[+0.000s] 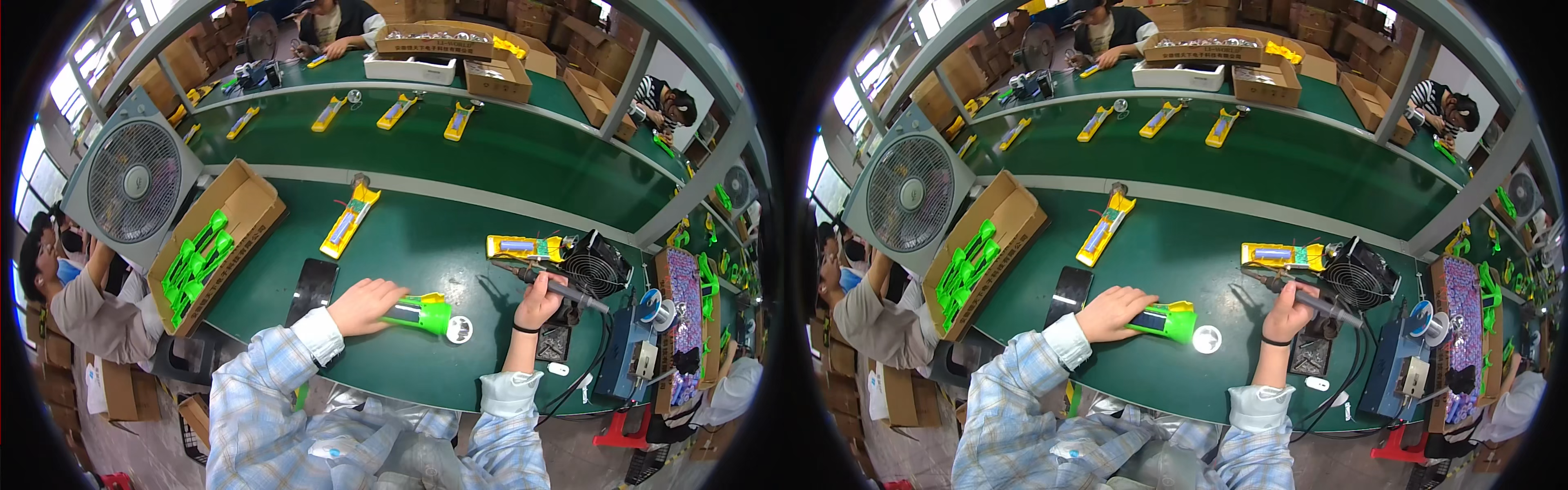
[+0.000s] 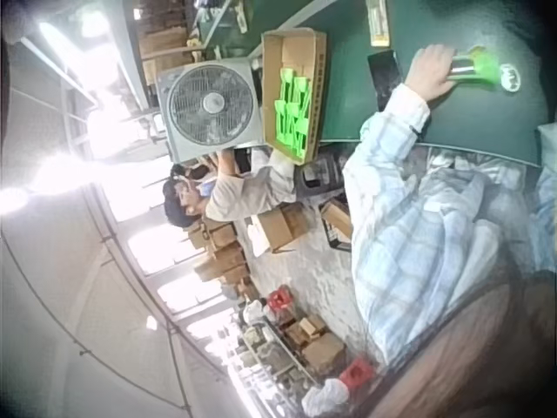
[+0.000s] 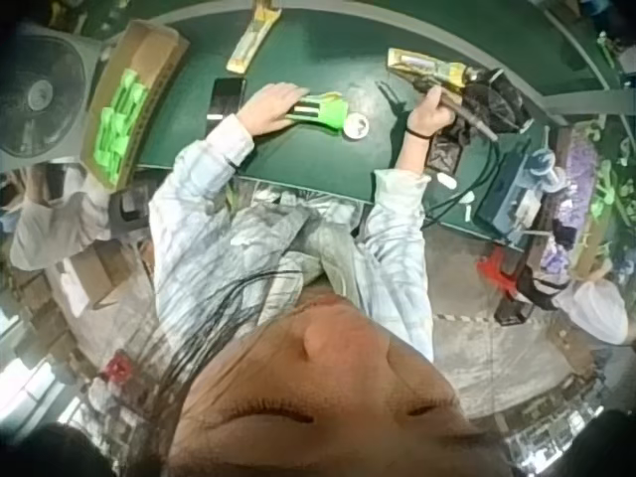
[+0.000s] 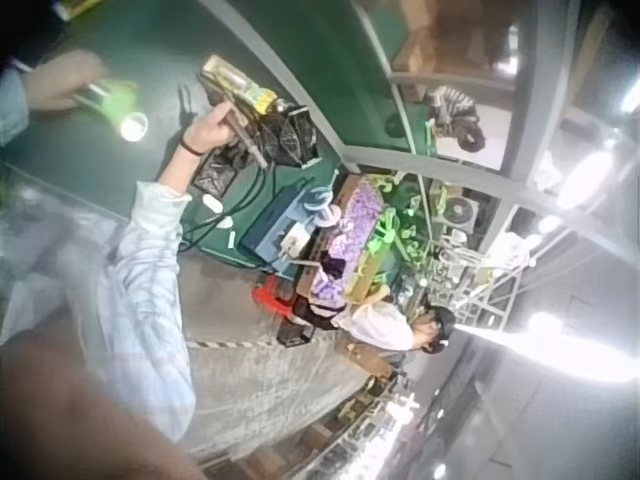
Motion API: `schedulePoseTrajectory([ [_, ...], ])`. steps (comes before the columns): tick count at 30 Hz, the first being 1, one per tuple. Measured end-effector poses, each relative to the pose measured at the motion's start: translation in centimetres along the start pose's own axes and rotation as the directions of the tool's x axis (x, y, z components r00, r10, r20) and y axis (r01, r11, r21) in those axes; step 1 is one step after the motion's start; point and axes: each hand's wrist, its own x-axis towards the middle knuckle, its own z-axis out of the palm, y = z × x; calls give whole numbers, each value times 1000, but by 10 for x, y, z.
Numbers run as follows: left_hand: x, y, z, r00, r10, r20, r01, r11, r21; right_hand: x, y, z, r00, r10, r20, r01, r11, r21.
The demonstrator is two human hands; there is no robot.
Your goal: The person solders wires and circuit boards into flashlight casings using a soldering iron, places assembled flashlights onto the upper shelf, and takes new flashlight casing parts to solder additional electrical connections.
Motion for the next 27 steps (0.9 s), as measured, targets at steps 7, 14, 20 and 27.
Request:
schedulePoseTrajectory([
  [7,126,-53,-11,897,-191,-398,218,976,21,10,12,-14,913,-289,-289,247,953,-173],
  [14,272,-100,43,884,-314,-347,388,906,169,4,21,-11,901,-367,-231,372,928,-21],
  [20,308,-96,36,885,-434,-168,465,841,277,5,15,-11,932,-261,-252,253,965,-65],
  [27,262,-56,34,980,-188,-64,175,971,-164,7,24,-16,935,-169,-311,174,985,-10],
])
